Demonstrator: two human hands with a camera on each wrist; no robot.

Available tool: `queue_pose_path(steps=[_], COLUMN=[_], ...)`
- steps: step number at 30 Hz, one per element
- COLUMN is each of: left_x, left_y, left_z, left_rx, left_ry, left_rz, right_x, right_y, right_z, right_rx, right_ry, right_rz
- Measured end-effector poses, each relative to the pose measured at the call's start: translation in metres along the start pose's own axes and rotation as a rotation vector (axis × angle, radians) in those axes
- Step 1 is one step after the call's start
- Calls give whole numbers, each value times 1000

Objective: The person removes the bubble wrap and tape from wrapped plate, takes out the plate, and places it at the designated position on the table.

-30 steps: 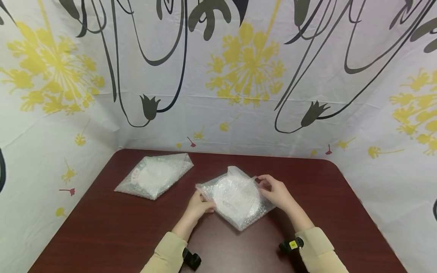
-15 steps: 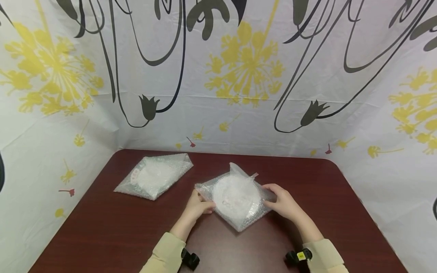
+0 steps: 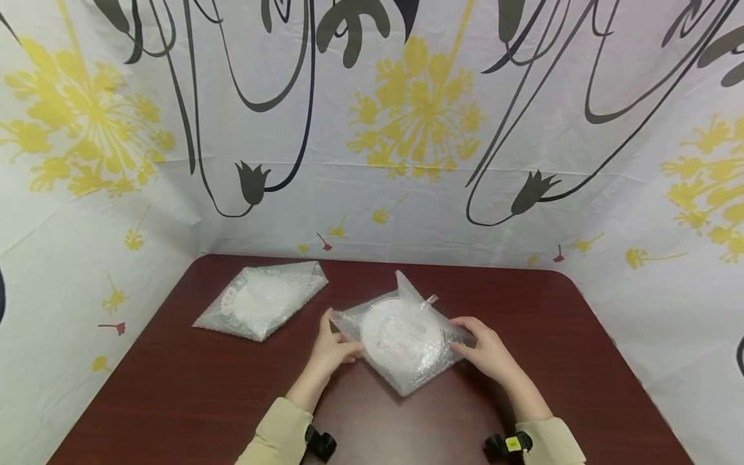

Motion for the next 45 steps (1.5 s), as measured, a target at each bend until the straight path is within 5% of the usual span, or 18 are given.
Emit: queue_pose_path(steps=[16, 27, 39, 45], left_x=[6, 10, 15, 23], left_y=[-3, -3, 17, 1], left_z=[2, 3, 37, 12], left_rx=[-55, -65, -49, -48], left_ry=[-38, -33, -48, -70], left_rz=[-46, -50, -67, -15], right_x=[2, 6, 7, 7], right_y=[4, 3, 8, 12], right_z=[2, 5, 8, 11], right_rx=[-25, -46, 108, 145], right_ry=[-36, -40, -77, -69], right_rz=[51, 163, 303, 280])
Point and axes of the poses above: each hand's wrist, its own y-axis away from the middle knuckle, its own x-axis out of the back of the hand, z = x × y, the point moved 1 cm from there along -y, towards the middle knuckle, and after that the axes turned 11 degrees about z, right-handed, at the moved point
